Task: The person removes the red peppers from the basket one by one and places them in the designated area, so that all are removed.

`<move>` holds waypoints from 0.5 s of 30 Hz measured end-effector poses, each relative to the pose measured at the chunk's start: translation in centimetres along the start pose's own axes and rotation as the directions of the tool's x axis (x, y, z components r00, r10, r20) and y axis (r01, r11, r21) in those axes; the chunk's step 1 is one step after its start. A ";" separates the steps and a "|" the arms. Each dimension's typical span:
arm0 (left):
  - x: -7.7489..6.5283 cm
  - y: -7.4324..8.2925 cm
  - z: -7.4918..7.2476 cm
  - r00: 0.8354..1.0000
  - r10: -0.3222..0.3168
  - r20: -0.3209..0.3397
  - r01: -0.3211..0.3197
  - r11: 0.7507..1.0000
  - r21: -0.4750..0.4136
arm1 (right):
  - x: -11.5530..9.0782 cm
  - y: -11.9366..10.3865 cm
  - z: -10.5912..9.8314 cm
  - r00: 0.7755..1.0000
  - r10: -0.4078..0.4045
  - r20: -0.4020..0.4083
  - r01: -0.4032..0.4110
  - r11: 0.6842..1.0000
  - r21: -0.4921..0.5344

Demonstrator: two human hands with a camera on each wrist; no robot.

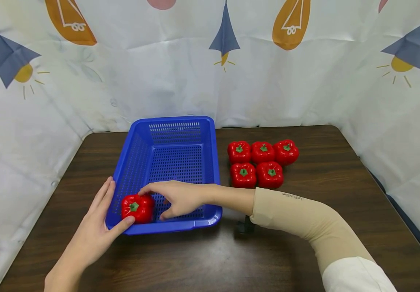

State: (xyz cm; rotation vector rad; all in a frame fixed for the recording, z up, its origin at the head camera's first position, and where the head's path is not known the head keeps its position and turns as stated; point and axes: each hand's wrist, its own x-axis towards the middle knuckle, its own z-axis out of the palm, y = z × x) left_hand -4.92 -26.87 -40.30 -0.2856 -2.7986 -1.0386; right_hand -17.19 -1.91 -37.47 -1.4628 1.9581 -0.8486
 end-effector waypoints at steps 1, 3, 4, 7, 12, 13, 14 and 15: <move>0.0 0.0 0.0 1.000 -0.001 0.000 0.001 1.000 -0.003 | 0.1 0.0 0.0 1.000 -0.003 -0.001 0.003 1.000 -0.006; 0.0 0.0 0.0 1.000 -0.003 0.000 0.003 1.000 -0.011 | 0.2 0.1 0.1 1.000 -0.007 -0.002 0.007 1.000 -0.015; 0.0 0.0 0.0 1.000 -0.003 -0.001 0.003 1.000 -0.015 | 0.3 0.1 0.1 1.000 -0.008 -0.006 0.008 1.000 -0.018; 0.1 0.0 0.0 1.000 -0.005 -0.001 0.005 1.000 -0.022 | 0.4 0.2 0.1 0.999 -0.006 -0.033 0.005 1.000 -0.029; 0.1 -0.1 0.1 1.000 -0.003 -0.007 0.003 1.000 -0.019 | 0.4 0.2 -0.1 0.996 0.024 -0.090 -0.028 0.998 -0.048; 0.1 -0.1 0.1 1.000 -0.001 -0.009 0.001 1.000 -0.016 | 0.4 0.3 -0.1 0.995 0.034 -0.095 -0.039 0.998 -0.050; 0.1 -0.1 0.1 1.000 0.001 -0.012 -0.001 1.000 -0.015 | 0.4 0.3 -0.2 0.994 0.043 -0.099 -0.049 0.998 -0.050; 0.1 -0.1 0.1 1.000 0.002 -0.013 -0.002 1.000 -0.011 | 0.4 0.3 -0.2 0.993 0.052 -0.103 -0.057 0.997 -0.051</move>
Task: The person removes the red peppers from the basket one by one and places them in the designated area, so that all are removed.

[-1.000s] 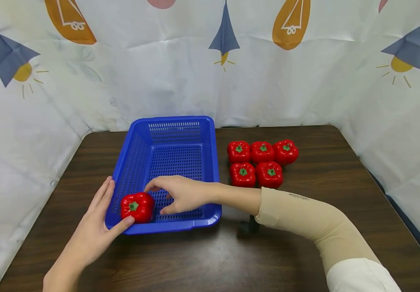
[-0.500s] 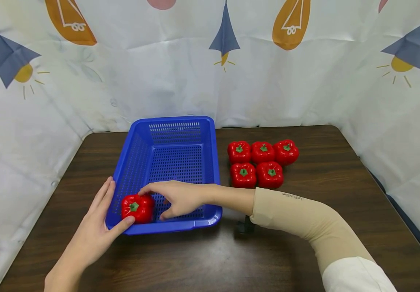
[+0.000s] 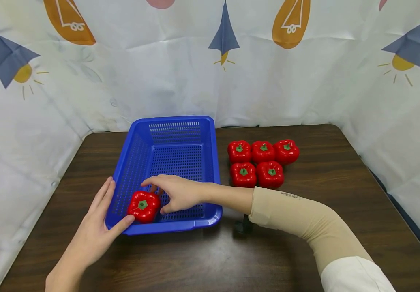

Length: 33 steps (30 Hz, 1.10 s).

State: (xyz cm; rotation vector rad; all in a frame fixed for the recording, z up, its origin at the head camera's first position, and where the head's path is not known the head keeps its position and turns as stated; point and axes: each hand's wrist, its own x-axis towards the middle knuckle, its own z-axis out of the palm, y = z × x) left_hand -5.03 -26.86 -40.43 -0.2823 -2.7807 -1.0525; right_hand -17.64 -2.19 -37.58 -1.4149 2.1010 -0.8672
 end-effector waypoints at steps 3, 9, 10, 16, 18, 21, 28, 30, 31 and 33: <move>-0.1 0.0 0.0 1.000 0.006 -0.006 -0.006 1.000 0.005 | 0.0 0.0 -0.1 1.000 0.015 -0.003 -0.015 1.000 -0.019; -0.1 0.0 0.1 1.000 0.007 -0.008 -0.007 1.000 -0.013 | 0.1 0.1 0.0 1.000 0.011 0.000 -0.011 0.999 -0.050; -0.1 0.0 0.1 1.000 0.006 -0.008 -0.006 1.000 -0.015 | 0.1 0.1 0.0 1.000 0.013 0.003 -0.013 0.999 -0.051; -0.2 -0.1 0.1 1.000 0.004 -0.015 -0.004 1.000 -0.008 | 0.1 0.0 0.0 0.999 0.032 -0.003 -0.032 0.998 -0.059; -0.2 -0.1 0.1 1.000 0.004 -0.016 -0.004 1.000 -0.006 | 0.0 0.0 0.0 0.999 0.043 -0.012 -0.044 0.997 -0.057; -0.2 -0.1 0.1 1.000 0.003 -0.016 -0.003 1.000 -0.003 | 0.1 -0.1 0.1 0.999 0.053 -0.010 -0.053 0.998 -0.035; -0.2 -0.1 0.1 0.999 0.015 -0.030 -0.015 1.000 0.002 | 0.2 0.2 0.4 0.999 0.047 0.021 -0.048 0.998 0.038; -0.2 -0.1 0.1 0.999 0.017 -0.031 -0.017 1.000 0.002 | 0.2 0.2 0.5 0.999 0.042 0.019 -0.043 0.999 0.031; -0.2 -0.1 0.1 0.999 0.017 -0.032 -0.017 1.000 0.000 | 0.2 0.2 0.5 0.999 0.040 0.017 -0.041 0.999 0.027; -0.2 -0.1 0.1 0.999 0.016 -0.029 -0.016 1.000 -0.002 | 0.1 0.3 0.5 0.999 0.043 0.017 -0.043 0.999 0.021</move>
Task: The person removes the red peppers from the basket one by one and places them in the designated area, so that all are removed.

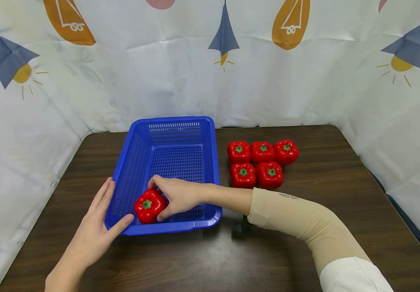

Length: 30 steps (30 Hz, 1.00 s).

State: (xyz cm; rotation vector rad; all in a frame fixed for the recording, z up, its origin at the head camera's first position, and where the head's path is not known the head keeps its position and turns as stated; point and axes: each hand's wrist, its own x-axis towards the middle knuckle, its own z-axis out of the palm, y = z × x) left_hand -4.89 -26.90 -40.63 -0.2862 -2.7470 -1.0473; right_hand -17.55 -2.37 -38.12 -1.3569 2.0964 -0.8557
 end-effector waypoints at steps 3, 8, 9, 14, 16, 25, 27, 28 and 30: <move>0.0 0.0 0.0 1.000 -0.001 0.003 0.001 1.000 -0.003 | -0.2 0.0 -0.1 1.000 0.011 0.002 -0.011 1.000 0.003; 0.0 0.0 0.0 1.000 -0.005 0.008 0.005 1.000 -0.003 | -0.6 0.1 -0.5 0.999 0.012 -0.034 -0.012 1.000 0.001; 0.0 0.0 0.0 1.000 -0.007 0.008 0.007 1.000 -0.002 | -0.7 0.2 -0.6 0.999 0.010 -0.044 -0.010 1.000 0.003; 0.0 0.1 0.0 1.000 -0.004 0.000 0.004 1.000 0.005 | -1.4 0.4 -0.9 0.997 -0.003 -0.081 0.004 1.000 0.017; 0.1 0.1 0.1 1.000 0.002 -0.005 -0.001 1.000 0.007 | -1.7 0.4 -1.0 0.996 -0.012 -0.088 0.014 1.000 0.024; 0.1 0.1 0.1 1.000 0.015 -0.023 -0.015 1.000 0.000 | -3.2 0.2 -1.6 0.991 -0.033 -0.129 0.041 0.997 0.060; 0.1 0.1 0.1 1.000 0.014 -0.022 -0.014 1.000 0.001 | -3.6 0.2 -1.7 0.989 -0.037 -0.141 0.047 0.997 0.068; 0.1 0.1 0.1 1.000 0.014 -0.021 -0.014 1.000 0.002 | -3.8 0.2 -1.7 0.988 -0.041 -0.147 0.053 0.996 0.075; 0.0 0.1 0.1 1.000 0.013 -0.022 -0.013 1.000 0.004 | -4.1 0.1 -1.6 0.986 -0.051 -0.160 0.066 0.994 0.090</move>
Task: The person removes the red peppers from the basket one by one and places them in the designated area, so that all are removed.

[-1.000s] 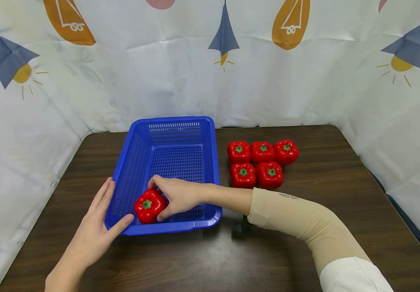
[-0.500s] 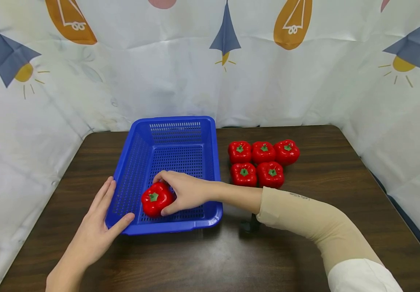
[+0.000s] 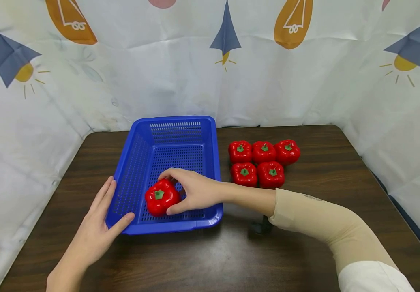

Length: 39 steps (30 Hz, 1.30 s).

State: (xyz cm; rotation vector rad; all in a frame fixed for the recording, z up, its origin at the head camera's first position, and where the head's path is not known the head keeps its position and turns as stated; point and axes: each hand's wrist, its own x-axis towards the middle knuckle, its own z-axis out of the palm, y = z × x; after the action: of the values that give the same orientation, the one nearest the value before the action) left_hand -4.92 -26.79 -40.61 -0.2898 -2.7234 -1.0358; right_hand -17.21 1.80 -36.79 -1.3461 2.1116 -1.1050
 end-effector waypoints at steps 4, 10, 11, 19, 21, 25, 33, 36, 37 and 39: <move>0.0 0.0 0.0 1.000 0.003 -0.002 -0.003 1.000 -0.002 | -0.7 -0.3 0.0 1.000 -0.015 -0.026 0.016 0.999 0.043; 0.1 0.1 0.0 1.000 0.005 -0.001 -0.005 1.000 -0.007 | -1.7 -0.7 -0.2 0.998 -0.030 -0.058 0.035 0.995 0.096; 0.1 0.1 0.0 1.000 0.005 -0.001 -0.005 1.000 -0.008 | -1.9 -0.7 -0.3 0.998 -0.030 -0.063 0.037 0.994 0.106; 0.0 0.1 0.0 1.000 0.006 0.004 -0.006 1.000 -0.009 | -3.2 -0.9 -1.1 0.995 -0.040 -0.093 0.054 0.986 0.160; 0.0 0.1 0.0 1.000 0.008 0.002 -0.008 1.000 -0.008 | -3.6 -1.0 -1.4 0.994 -0.040 -0.102 0.057 0.983 0.172; 0.0 0.1 0.0 1.000 0.007 -0.003 -0.007 1.000 -0.008 | -4.4 -1.3 -2.3 0.993 -0.019 -0.120 0.043 0.980 0.196; -0.1 0.2 -0.1 1.000 0.001 0.008 -0.001 1.000 -0.010 | -6.4 -1.6 -3.8 0.989 -0.001 -0.149 0.033 0.976 0.215; -0.1 0.2 -0.1 1.000 -0.001 0.012 0.002 1.000 -0.009 | -7.1 -1.6 -4.3 0.985 -0.003 -0.175 0.040 0.977 0.209; -0.1 0.2 -0.1 1.000 -0.002 0.014 0.002 1.000 -0.009 | -7.3 -1.6 -4.4 0.983 -0.004 -0.185 0.043 0.976 0.211; -0.1 0.2 -0.1 1.000 -0.004 0.016 0.004 1.000 -0.008 | -7.8 -1.7 -4.8 0.979 -0.002 -0.204 0.046 0.976 0.211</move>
State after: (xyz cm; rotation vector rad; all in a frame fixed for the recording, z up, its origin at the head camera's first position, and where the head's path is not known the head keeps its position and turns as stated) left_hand -4.77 -26.68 -40.41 -0.2954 -2.7361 -1.0503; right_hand -15.99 10.27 -33.14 -1.2047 2.0451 -1.4896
